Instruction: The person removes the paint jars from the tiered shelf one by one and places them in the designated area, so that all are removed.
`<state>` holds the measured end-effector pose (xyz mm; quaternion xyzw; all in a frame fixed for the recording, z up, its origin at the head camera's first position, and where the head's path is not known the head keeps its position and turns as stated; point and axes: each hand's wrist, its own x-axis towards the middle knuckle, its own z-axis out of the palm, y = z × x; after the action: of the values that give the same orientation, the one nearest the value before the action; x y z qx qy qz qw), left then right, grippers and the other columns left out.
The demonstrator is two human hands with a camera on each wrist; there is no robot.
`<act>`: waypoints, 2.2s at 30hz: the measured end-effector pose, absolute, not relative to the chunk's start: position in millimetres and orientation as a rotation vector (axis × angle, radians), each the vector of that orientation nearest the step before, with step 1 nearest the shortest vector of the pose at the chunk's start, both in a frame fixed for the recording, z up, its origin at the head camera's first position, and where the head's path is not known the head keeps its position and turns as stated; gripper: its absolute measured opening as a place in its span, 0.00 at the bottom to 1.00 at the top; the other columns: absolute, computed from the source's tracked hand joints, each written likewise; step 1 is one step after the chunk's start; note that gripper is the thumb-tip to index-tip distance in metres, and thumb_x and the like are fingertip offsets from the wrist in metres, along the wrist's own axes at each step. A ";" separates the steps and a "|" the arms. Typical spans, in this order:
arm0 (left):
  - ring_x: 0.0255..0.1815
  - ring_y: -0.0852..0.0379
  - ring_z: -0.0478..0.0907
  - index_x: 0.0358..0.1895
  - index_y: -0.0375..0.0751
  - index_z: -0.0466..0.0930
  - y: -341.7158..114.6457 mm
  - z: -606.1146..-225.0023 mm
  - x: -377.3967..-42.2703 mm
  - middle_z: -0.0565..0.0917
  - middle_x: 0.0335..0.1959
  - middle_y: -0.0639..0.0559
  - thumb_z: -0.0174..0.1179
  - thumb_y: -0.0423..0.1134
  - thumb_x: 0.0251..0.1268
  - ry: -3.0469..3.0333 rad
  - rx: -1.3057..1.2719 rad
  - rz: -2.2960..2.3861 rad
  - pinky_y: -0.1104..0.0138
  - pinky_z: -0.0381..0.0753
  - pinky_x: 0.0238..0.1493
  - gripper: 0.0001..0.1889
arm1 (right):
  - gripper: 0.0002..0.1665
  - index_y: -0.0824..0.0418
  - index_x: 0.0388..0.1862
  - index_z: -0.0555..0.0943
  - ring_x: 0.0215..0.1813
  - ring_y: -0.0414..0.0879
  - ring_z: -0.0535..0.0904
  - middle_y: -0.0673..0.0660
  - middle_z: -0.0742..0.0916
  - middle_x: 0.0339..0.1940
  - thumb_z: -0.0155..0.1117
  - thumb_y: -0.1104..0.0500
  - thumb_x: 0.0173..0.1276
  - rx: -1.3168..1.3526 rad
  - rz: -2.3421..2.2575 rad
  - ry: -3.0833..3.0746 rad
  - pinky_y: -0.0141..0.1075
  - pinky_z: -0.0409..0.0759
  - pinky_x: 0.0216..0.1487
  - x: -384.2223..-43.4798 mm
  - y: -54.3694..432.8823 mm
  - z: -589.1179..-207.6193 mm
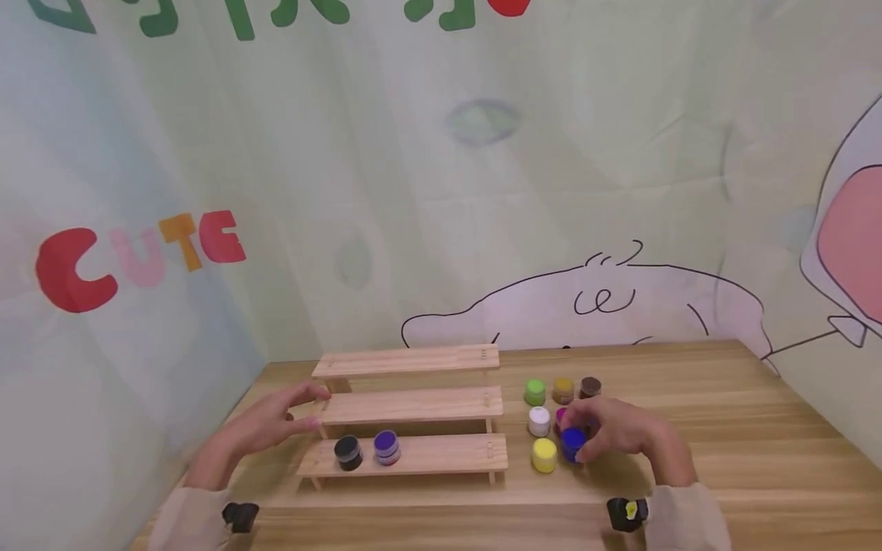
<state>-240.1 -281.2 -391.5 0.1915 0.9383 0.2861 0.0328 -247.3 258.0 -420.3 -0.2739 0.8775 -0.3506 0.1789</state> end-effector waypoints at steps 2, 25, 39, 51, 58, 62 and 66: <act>0.70 0.33 0.68 0.59 0.46 0.76 -280.7 -391.5 -241.8 0.74 0.68 0.36 0.63 0.48 0.69 2.888 0.592 0.885 0.38 0.67 0.63 0.20 | 0.21 0.60 0.46 0.80 0.52 0.54 0.78 0.59 0.82 0.51 0.76 0.64 0.53 -0.774 -0.975 2.500 0.53 0.76 0.54 -247.1 258.2 -419.7; 0.69 0.32 0.67 0.58 0.46 0.76 -280.1 -395.2 -241.2 0.75 0.67 0.38 0.64 0.47 0.69 2.893 0.603 0.890 0.38 0.68 0.63 0.19 | 0.20 0.63 0.55 0.78 0.49 0.51 0.83 0.59 0.86 0.48 0.69 0.57 0.68 -0.837 -1.104 2.600 0.45 0.82 0.46 -234.6 216.9 -386.0; 0.69 0.33 0.68 0.59 0.45 0.76 -282.1 -393.0 -242.1 0.75 0.67 0.38 0.64 0.46 0.69 2.904 0.611 0.868 0.39 0.70 0.61 0.19 | 0.23 0.61 0.64 0.75 0.49 0.48 0.82 0.56 0.85 0.52 0.63 0.55 0.74 -1.030 -1.244 2.627 0.37 0.81 0.44 -229.2 142.3 -388.4; 0.70 0.33 0.68 0.59 0.45 0.76 -280.5 -391.7 -240.6 0.75 0.67 0.37 0.64 0.45 0.69 2.908 0.603 0.859 0.40 0.69 0.63 0.19 | 0.24 0.60 0.66 0.74 0.53 0.48 0.83 0.58 0.84 0.58 0.63 0.56 0.74 -1.024 -1.310 2.464 0.36 0.81 0.49 -214.9 83.6 -407.0; 0.69 0.33 0.68 0.58 0.44 0.76 -280.0 -387.0 -241.3 0.74 0.67 0.35 0.64 0.44 0.69 2.907 0.612 0.852 0.40 0.68 0.64 0.18 | 0.28 0.59 0.68 0.73 0.47 0.39 0.81 0.58 0.82 0.63 0.66 0.53 0.72 -1.059 -1.293 2.415 0.32 0.80 0.46 -217.4 56.4 -413.0; 0.69 0.32 0.68 0.57 0.44 0.75 -280.9 -389.9 -240.9 0.74 0.67 0.34 0.65 0.44 0.69 2.887 0.624 0.881 0.40 0.70 0.63 0.18 | 0.32 0.61 0.69 0.73 0.46 0.37 0.79 0.55 0.82 0.62 0.70 0.54 0.69 -1.171 -1.154 2.503 0.32 0.79 0.48 -218.0 44.0 -419.2; 0.70 0.33 0.67 0.57 0.46 0.76 -279.2 -390.4 -240.1 0.74 0.68 0.37 0.65 0.45 0.69 2.886 0.573 0.900 0.41 0.69 0.63 0.18 | 0.33 0.60 0.68 0.75 0.47 0.37 0.79 0.51 0.84 0.58 0.73 0.54 0.66 -1.245 -1.039 2.624 0.34 0.78 0.51 -218.9 34.1 -422.6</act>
<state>-240.1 -279.2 -390.4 0.1860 0.9375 0.2922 0.0323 -218.9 34.1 -422.6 -0.4034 0.8504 -0.3367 0.0283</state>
